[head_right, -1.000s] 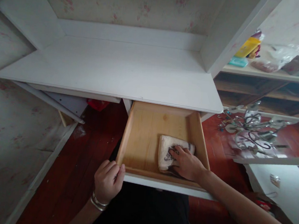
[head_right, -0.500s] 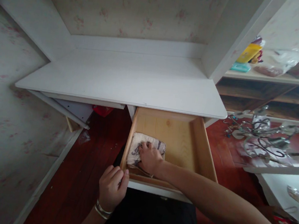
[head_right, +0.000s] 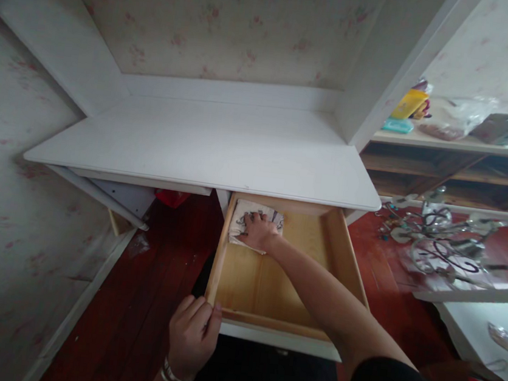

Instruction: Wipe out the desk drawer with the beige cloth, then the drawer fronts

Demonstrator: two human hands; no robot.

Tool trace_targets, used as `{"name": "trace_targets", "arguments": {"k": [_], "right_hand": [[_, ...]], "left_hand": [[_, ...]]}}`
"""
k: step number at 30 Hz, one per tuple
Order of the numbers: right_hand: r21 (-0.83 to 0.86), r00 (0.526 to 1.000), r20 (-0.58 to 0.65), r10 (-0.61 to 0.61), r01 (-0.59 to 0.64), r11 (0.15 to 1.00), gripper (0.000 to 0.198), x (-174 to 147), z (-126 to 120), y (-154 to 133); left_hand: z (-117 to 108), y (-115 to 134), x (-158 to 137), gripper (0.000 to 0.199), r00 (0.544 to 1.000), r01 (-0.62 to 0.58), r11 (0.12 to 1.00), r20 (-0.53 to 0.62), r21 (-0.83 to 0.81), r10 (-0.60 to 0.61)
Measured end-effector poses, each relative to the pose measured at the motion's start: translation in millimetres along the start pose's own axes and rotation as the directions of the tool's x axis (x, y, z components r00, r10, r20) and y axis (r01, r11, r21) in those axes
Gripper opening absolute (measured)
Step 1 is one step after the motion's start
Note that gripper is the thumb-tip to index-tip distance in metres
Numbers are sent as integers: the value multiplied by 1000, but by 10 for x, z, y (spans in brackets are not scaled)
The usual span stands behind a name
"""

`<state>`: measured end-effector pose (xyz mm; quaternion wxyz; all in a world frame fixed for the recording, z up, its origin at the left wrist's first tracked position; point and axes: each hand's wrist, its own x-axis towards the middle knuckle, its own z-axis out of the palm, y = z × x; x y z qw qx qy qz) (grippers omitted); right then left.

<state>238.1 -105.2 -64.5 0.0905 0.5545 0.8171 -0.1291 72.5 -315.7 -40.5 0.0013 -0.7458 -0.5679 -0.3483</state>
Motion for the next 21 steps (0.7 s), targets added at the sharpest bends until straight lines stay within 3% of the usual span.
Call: {"name": "trace_targets", "arguments": {"k": [4,6,13,16,21], "right_hand": [[-66,998,10,-58,59,996,103,-123,137,10],[-129,997,-23,-75,71,989,104,-181,185,15],[-230,991,-74,-108,88,969,59,-152,143,76],[-270,988,-115,-100,66,961,57,-136,154,136],[-297,964,-174,-200,142,944,48,-217,149,290]], "left_hand": [[-2,1,2,33,1000,-4,1000,-19,-7,3],[-3,-3,5,33,1000,-15,1000,-22,-14,14],[10,-16,12,33,1000,-22,1000,-21,-10,22],[20,-19,3,33,1000,-21,1000,-14,-11,21],[8,-16,-5,33,999,-28,1000,-22,9,28]]}}
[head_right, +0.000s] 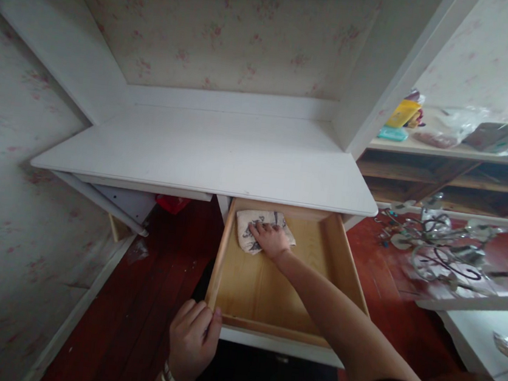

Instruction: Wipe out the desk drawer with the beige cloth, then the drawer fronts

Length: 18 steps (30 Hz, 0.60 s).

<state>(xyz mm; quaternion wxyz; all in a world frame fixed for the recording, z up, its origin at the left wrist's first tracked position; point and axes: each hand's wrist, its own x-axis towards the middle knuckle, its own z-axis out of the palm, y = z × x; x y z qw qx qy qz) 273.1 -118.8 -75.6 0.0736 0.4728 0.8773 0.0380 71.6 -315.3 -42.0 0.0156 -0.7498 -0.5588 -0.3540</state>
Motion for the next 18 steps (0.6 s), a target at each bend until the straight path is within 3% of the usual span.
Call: {"name": "trace_targets", "arguments": {"k": [4,6,8,11,14,16,18], "right_hand": [[7,999,-23,-30,30,1000,33,-115,-108,86],[14,991,-77,-112,113,993,32,-155,-204,113],[11,951,-153,-270,275,961,35,-172,-315,139],[2,826,-224,-517,531,847,40,-131,-462,191],[-6,732,-228,-642,658,753,43,2,-509,259],[-20,715,-211,-666,678,734,43,127,-463,307],[-36,740,-191,-644,651,758,42,249,-371,354]], "left_hand": [[-12,5,15,33,1000,-16,1000,-11,15,16],[-11,5,22,34,1000,-15,1000,-12,8,15],[-7,5,25,34,1000,-10,1000,-12,0,10],[-5,6,25,33,1000,-1,1000,-16,-3,1],[-9,11,25,33,1000,1,1000,-19,-1,-1],[-12,13,24,33,1000,-6,1000,-20,4,6],[-11,11,21,33,1000,-9,1000,-17,10,10]]}}
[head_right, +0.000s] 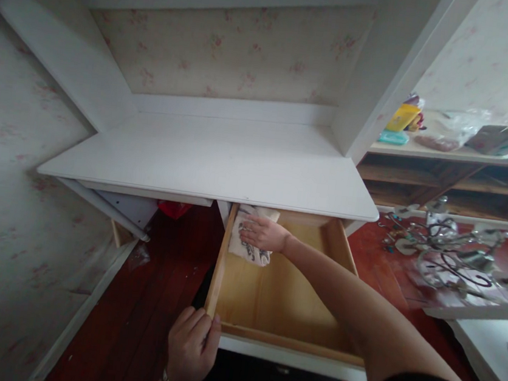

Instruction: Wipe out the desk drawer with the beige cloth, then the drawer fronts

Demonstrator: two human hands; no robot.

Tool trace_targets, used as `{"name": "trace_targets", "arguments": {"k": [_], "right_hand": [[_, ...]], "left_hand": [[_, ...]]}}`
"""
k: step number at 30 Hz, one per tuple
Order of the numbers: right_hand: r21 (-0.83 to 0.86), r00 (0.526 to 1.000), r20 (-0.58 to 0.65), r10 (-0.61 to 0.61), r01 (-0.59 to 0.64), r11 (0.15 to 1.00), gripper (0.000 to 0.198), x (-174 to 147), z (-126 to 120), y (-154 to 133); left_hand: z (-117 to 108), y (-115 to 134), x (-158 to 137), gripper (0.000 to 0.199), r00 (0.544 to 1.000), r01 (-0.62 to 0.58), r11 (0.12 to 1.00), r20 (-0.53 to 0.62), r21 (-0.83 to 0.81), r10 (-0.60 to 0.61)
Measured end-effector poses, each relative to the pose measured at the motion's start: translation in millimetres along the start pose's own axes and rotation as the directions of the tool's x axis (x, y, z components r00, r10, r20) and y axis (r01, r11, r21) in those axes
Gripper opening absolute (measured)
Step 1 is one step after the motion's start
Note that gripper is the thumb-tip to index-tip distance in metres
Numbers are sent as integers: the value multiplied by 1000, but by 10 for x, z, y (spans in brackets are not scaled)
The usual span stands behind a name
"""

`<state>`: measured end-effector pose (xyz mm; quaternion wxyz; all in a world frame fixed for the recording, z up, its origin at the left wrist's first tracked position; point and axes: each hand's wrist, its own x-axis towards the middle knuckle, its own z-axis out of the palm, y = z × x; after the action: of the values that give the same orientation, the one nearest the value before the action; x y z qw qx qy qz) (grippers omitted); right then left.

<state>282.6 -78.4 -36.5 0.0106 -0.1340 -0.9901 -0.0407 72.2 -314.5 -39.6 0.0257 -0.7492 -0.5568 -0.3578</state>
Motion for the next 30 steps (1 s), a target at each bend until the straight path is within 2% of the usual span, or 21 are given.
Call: {"name": "trace_targets", "arguments": {"k": [5,9,13,18,20,25,28,30], "right_hand": [[-119,978,30,207,-202,972,38,-44,283,153],[-127,944,25,328,-323,938,39,-297,387,127],[-176,888,71,455,-438,882,36,-718,346,83],[-278,768,192,611,-555,784,26,-1305,181,74],[-293,742,208,638,-575,764,23,-1463,107,29],[-236,668,300,681,-640,731,21,-1558,-107,-337],[-104,637,370,677,-695,711,18,-1561,-243,-676],[-12,608,436,664,-734,679,27,-1599,-319,-900]], "left_hand": [[22,-21,-18,32,1000,-6,1000,20,-9,6],[39,-32,-25,32,1000,-6,1000,16,-7,6],[48,-39,-25,33,1000,-15,1000,3,-20,15],[42,-43,-16,33,1000,-31,999,-3,-34,31],[37,-44,-13,33,999,-40,999,-2,-29,40],[43,-45,-7,33,999,-38,999,-2,-31,38],[42,-38,1,34,999,-39,999,-4,-35,39],[37,-32,7,35,999,-45,998,-8,-34,45]]}}
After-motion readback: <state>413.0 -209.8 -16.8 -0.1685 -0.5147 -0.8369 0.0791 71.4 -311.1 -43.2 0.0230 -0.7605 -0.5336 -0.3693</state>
